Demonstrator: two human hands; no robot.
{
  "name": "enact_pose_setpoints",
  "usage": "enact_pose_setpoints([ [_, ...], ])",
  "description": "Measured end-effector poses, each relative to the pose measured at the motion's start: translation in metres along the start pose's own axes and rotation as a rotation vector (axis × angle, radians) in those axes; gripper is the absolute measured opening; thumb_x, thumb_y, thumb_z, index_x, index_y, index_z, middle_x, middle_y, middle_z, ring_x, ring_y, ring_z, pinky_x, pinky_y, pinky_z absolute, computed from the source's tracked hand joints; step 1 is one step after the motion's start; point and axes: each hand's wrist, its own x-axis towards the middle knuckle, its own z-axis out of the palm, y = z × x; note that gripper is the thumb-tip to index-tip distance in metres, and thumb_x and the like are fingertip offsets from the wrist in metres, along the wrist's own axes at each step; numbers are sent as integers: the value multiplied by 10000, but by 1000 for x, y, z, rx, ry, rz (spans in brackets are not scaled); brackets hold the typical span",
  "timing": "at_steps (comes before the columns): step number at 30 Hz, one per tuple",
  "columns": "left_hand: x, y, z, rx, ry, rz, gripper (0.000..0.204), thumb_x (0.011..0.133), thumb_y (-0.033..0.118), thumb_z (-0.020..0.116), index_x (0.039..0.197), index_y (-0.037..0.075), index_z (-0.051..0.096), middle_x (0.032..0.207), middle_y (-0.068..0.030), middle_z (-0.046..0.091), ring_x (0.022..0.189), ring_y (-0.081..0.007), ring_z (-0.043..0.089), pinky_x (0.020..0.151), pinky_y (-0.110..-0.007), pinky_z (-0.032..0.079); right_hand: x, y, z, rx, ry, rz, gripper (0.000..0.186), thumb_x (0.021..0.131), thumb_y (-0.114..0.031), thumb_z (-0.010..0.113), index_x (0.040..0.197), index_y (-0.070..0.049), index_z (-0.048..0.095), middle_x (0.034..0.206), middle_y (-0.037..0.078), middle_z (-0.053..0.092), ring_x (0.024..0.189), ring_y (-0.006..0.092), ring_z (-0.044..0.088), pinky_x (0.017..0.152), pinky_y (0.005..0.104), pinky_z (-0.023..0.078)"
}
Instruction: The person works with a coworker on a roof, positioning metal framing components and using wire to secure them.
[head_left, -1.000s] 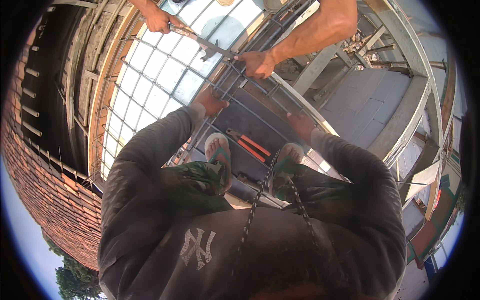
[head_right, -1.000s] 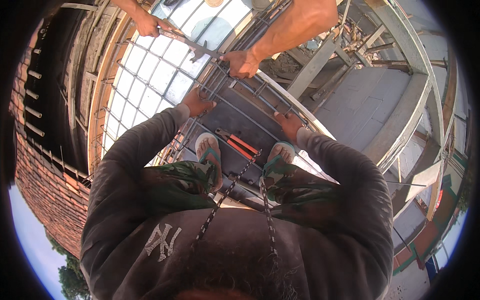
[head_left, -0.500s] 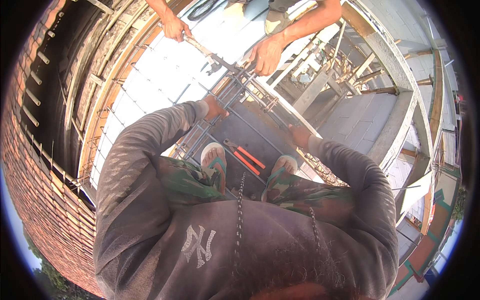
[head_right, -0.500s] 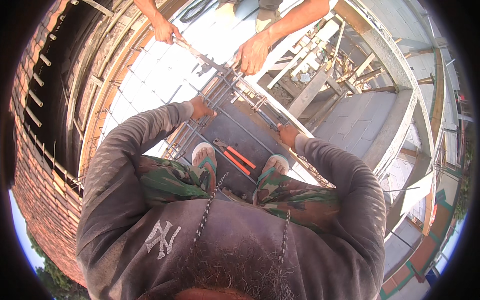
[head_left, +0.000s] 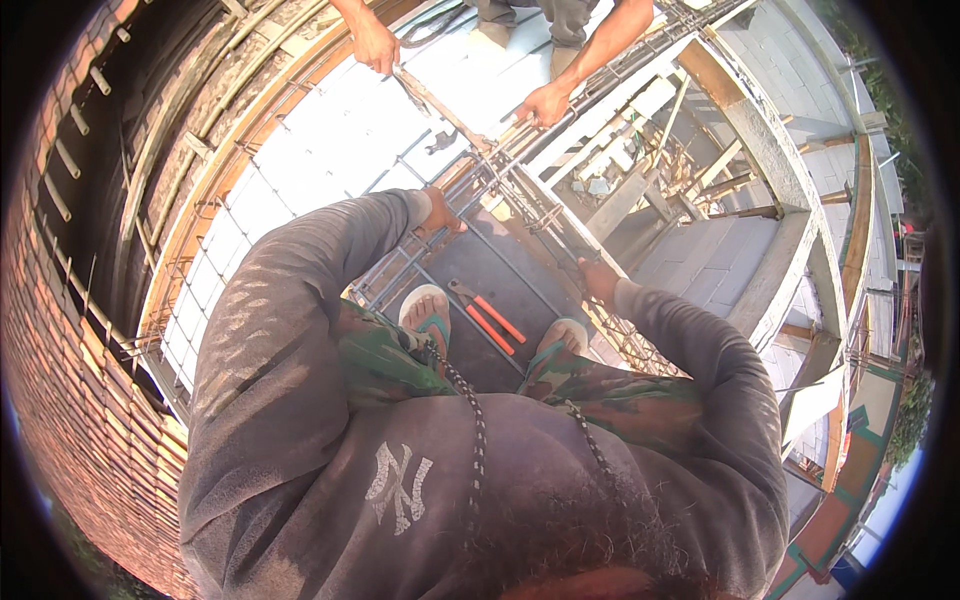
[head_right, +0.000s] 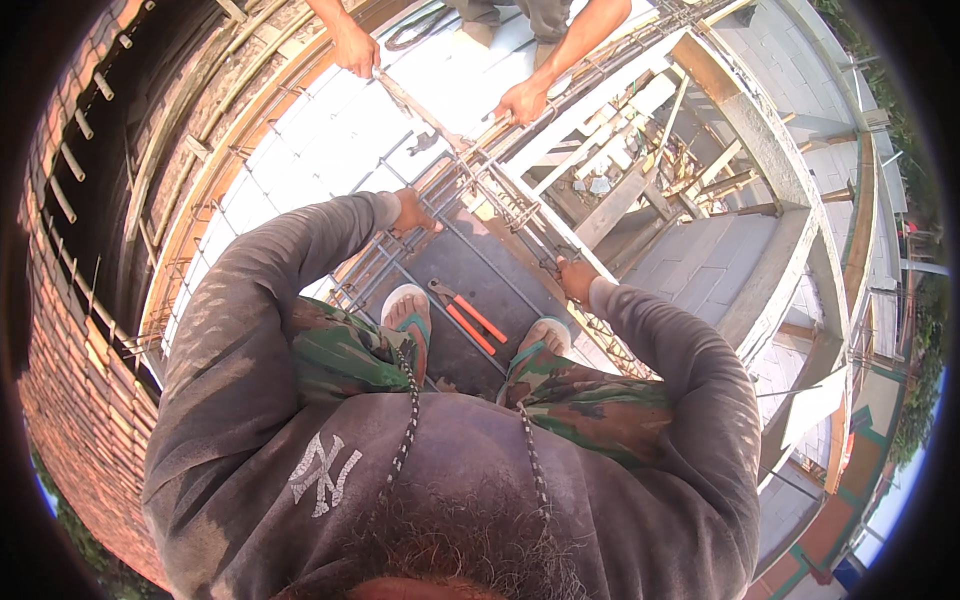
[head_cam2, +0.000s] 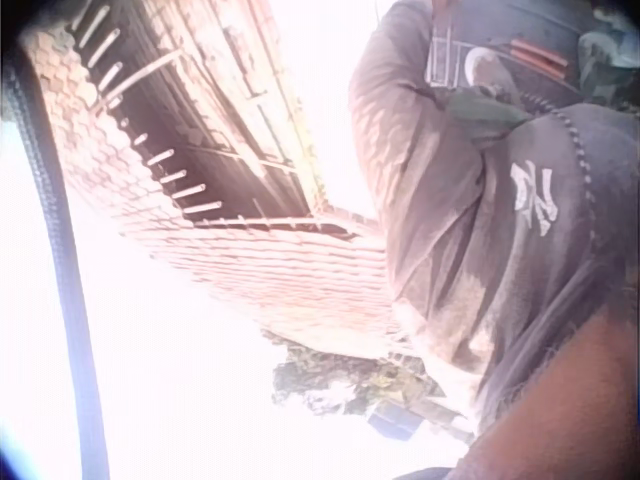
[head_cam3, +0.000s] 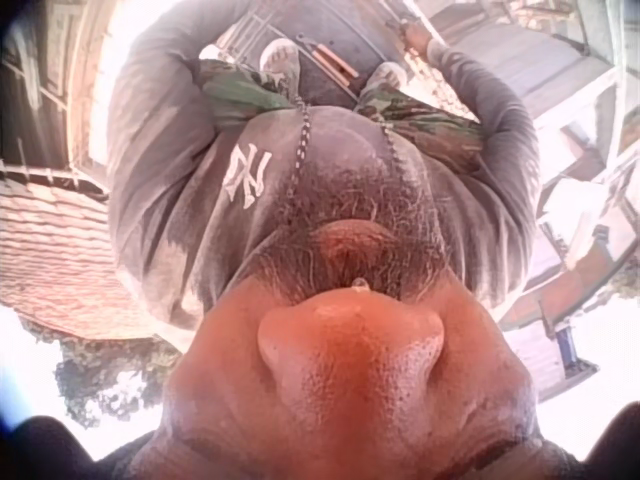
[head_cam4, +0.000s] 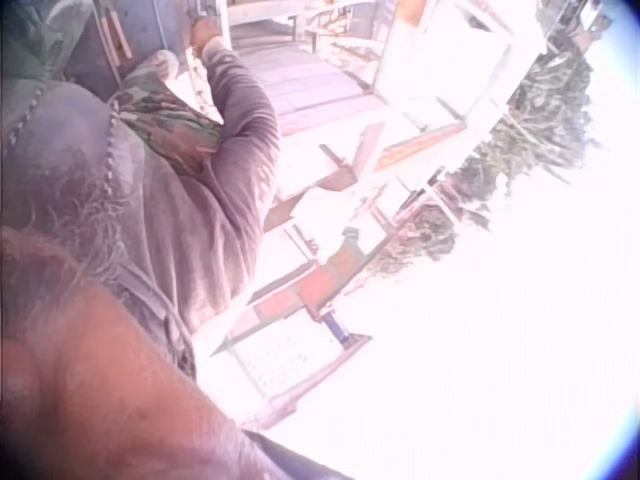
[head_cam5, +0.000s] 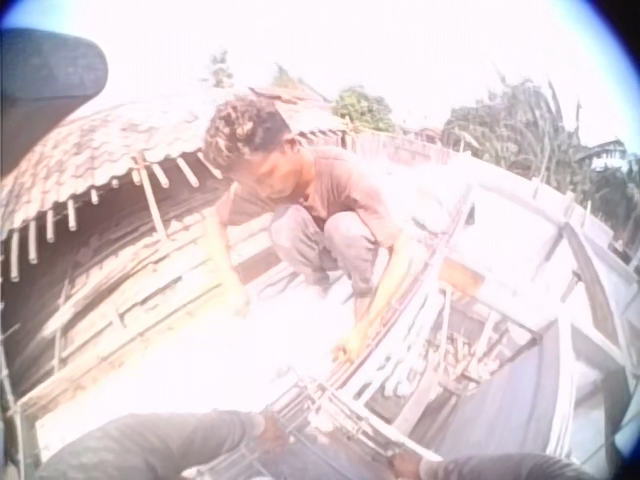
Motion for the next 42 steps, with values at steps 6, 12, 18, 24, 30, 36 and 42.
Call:
enact_pose_setpoints([
  [6,-5,-8,-3,-57,-45,-9,729,731,643,757,834,-78,728,648,-138,655,554,-235,628,557,-408,494,-11,-24,-3,392,-25,244,584,1032,-489,347,1017,2,662,921,194,671,890,330,651,835,467,462],
  [12,-1,2,-7,-12,-22,35,708,758,629,746,833,-74,728,658,-139,667,589,-241,643,578,-408,505,32,63,27,-200,102,-192,507,1062,-395,316,1042,-13,649,963,225,681,943,404,648,872,490,479],
  [18,-12,-2,-7,25,-29,-15,676,758,606,762,792,-68,719,666,-137,676,606,-249,656,611,-409,525,15,16,17,104,45,-108,529,1066,-398,311,1052,-1,660,929,226,683,918,390,649,871,479,476],
  [24,-11,3,-5,-62,-3,-15,652,758,555,786,875,-83,725,726,-151,694,609,-270,664,571,-412,522,8,14,7,135,-18,-8,604,1036,-504,346,1044,6,670,875,175,668,825,293,624,813,428,462],
  [30,-3,-6,-3,-3,9,13,614,780,602,724,599,16,695,588,-113,658,580,-247,651,617,-412,530,1,4,0,294,-13,103,624,1027,-525,355,1053,3,688,879,154,673,828,273,617,802,436,457],
  [36,1,-4,-4,53,-46,-5,614,807,605,696,592,30,700,577,-106,652,586,-244,655,624,-411,531,2,5,4,335,-7,115,617,1028,-517,358,1049,1,693,886,130,664,834,255,604,793,429,460],
  [42,-12,2,-7,10,-32,-14,620,805,595,713,599,10,699,573,-110,647,569,-237,641,606,-410,516,4,7,5,384,-34,135,581,1037,-486,346,973,-4,664,821,121,648,794,265,611,780,416,470],
])
